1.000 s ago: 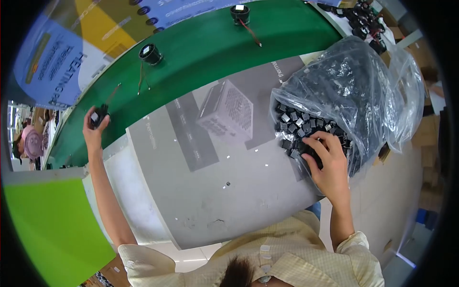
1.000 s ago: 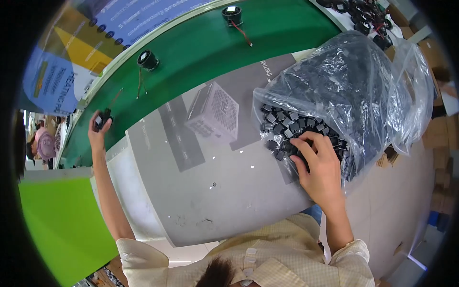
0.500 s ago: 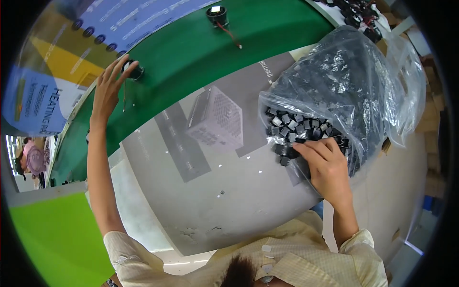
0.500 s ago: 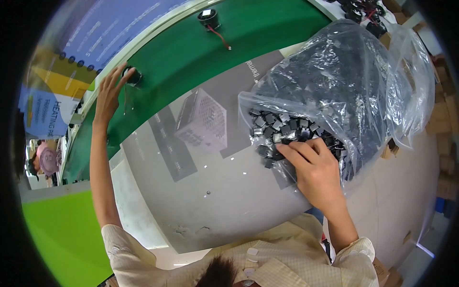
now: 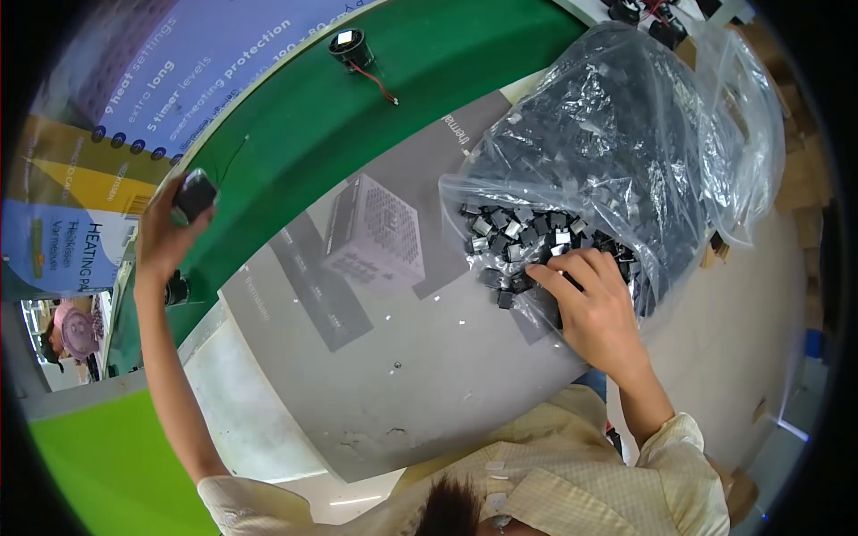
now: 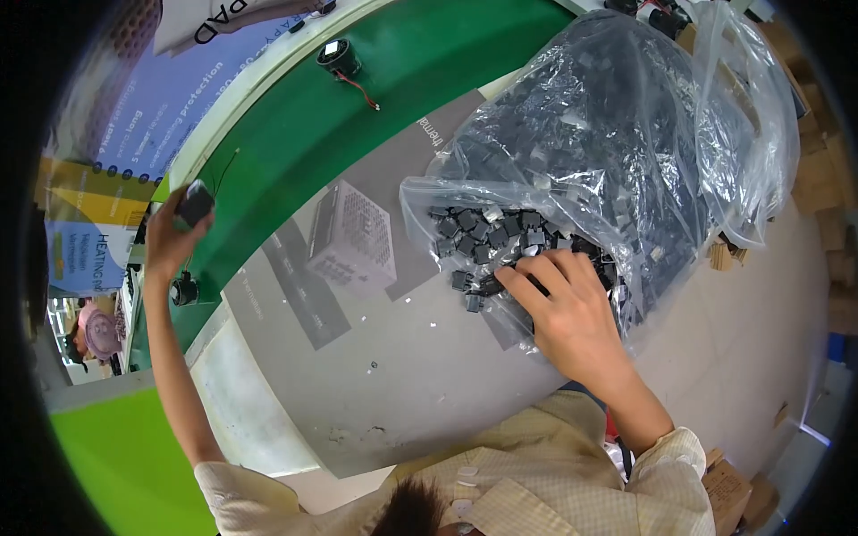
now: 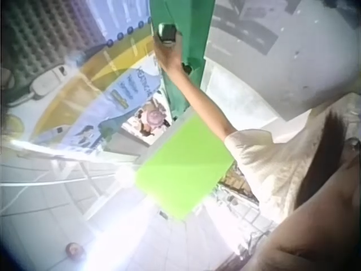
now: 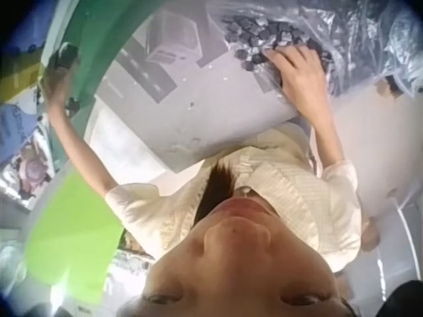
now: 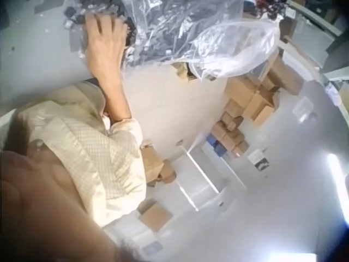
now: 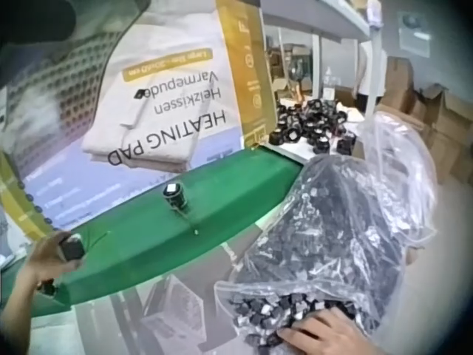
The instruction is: The person assembles electronic components by connecting small switches or connectors to fan units by hand.
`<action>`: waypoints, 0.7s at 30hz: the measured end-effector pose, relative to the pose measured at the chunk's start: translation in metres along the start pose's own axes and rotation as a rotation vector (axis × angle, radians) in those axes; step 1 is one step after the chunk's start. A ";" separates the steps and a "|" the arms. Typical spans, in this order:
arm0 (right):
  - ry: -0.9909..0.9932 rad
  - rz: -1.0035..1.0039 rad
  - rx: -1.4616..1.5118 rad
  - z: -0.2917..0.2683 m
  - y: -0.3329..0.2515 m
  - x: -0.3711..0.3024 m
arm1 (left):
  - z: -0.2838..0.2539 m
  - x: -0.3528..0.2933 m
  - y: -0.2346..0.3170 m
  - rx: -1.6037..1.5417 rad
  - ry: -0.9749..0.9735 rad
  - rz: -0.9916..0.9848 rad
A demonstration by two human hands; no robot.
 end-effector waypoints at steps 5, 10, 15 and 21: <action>0.009 0.043 0.119 0.000 0.005 -0.002 | -0.013 -0.088 0.112 -0.162 -0.319 -0.045; 0.105 0.032 0.246 -0.014 -0.001 -0.002 | 0.033 -0.174 0.152 -0.081 -0.697 -0.096; 0.137 0.067 0.557 -0.017 -0.020 0.002 | 0.027 -0.166 0.194 -0.126 -0.367 0.165; 0.031 0.089 0.994 0.011 -0.044 0.020 | 0.058 -0.148 0.205 -0.484 -0.527 0.201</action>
Point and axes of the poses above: each hand's wrist, its own x-axis towards the middle knuckle, its own z-axis out of the palm, y = z × x, the point moved 10 cm from there along x, towards the middle knuckle, and after that the axes turned 2 degrees about -y, right-handed, at the moved point
